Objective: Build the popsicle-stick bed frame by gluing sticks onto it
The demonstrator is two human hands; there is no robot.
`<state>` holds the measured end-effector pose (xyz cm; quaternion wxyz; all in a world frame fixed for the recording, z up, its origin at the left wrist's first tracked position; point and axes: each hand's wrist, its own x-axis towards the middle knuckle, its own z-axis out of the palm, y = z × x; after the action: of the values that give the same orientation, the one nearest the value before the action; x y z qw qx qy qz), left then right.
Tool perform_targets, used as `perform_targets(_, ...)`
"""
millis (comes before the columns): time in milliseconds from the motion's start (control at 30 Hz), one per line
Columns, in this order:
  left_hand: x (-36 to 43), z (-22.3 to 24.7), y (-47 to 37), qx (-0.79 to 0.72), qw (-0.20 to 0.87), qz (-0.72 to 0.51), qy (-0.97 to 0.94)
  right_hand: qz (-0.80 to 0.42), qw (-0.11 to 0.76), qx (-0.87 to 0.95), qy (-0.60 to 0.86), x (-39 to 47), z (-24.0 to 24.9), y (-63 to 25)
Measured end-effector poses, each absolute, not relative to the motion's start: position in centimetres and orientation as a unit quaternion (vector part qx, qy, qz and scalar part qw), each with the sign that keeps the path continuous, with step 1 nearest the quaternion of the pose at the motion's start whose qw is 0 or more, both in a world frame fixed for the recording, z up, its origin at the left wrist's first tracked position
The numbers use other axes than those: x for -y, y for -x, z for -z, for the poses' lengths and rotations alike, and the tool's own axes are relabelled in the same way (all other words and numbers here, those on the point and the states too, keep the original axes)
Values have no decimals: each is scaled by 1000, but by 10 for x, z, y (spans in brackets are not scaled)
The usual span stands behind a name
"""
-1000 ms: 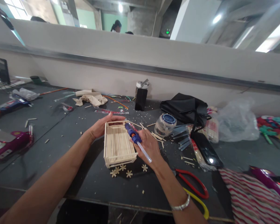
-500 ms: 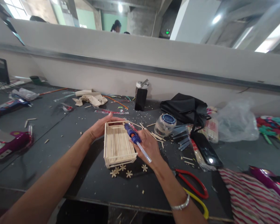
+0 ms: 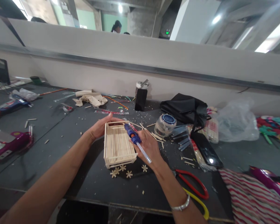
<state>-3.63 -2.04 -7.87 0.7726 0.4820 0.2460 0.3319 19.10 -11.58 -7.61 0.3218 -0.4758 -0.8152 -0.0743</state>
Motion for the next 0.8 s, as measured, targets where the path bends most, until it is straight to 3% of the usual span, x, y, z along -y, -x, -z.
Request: perform_targets(800, 18, 80, 38, -260, 771, -325, -482, 87, 329, 816, 468, 114, 77, -193)
